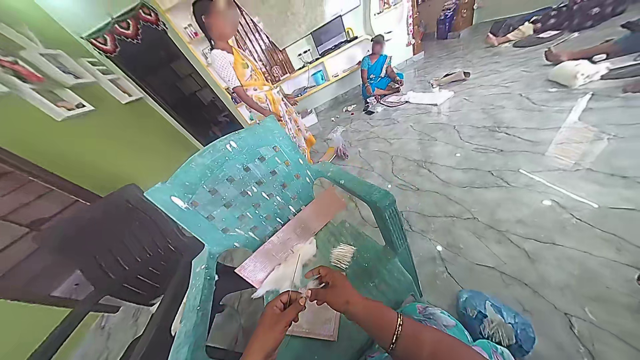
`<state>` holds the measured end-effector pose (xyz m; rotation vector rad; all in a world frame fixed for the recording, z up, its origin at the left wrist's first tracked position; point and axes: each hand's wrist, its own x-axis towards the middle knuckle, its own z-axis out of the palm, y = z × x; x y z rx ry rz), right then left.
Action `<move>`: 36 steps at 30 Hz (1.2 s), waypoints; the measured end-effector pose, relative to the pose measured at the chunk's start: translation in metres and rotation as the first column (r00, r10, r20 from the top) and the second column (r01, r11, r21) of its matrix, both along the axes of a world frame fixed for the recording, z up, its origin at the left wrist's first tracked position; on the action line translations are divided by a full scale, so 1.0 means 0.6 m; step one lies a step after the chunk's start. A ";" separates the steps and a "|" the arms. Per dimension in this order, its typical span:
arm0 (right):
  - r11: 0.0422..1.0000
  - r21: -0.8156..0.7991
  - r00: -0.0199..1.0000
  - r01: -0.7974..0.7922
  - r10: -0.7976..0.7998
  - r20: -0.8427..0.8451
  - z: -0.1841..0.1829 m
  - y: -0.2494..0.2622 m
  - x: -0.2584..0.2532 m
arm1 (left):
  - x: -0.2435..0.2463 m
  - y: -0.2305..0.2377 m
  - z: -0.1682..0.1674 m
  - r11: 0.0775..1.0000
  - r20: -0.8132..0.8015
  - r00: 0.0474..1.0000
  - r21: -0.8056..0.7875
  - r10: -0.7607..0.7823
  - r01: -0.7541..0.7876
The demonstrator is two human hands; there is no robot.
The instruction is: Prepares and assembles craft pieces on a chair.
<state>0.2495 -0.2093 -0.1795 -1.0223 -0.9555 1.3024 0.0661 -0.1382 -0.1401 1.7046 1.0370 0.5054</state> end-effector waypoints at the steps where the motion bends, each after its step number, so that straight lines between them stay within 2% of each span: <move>1: 1.000 0.007 1.000 0.001 -0.001 -0.006 0.000 0.001 0.004 | 0.003 0.002 0.000 1.000 -0.002 1.000 0.000 -0.003 0.003; 13: 0.994 0.068 0.983 0.087 -0.097 0.159 0.000 0.003 0.026 | 0.033 0.005 0.014 0.999 -0.054 0.998 0.025 -0.023 0.024; 23: 1.000 0.028 0.998 -0.010 0.011 -0.055 0.011 -0.011 0.012 | 0.016 -0.011 0.027 0.999 -0.047 0.998 0.034 -0.037 0.039; 36: 0.998 0.051 0.997 0.022 -0.018 -0.077 0.009 -0.022 -0.002 | 0.001 -0.027 0.034 0.997 -0.086 0.994 0.045 -0.059 0.063</move>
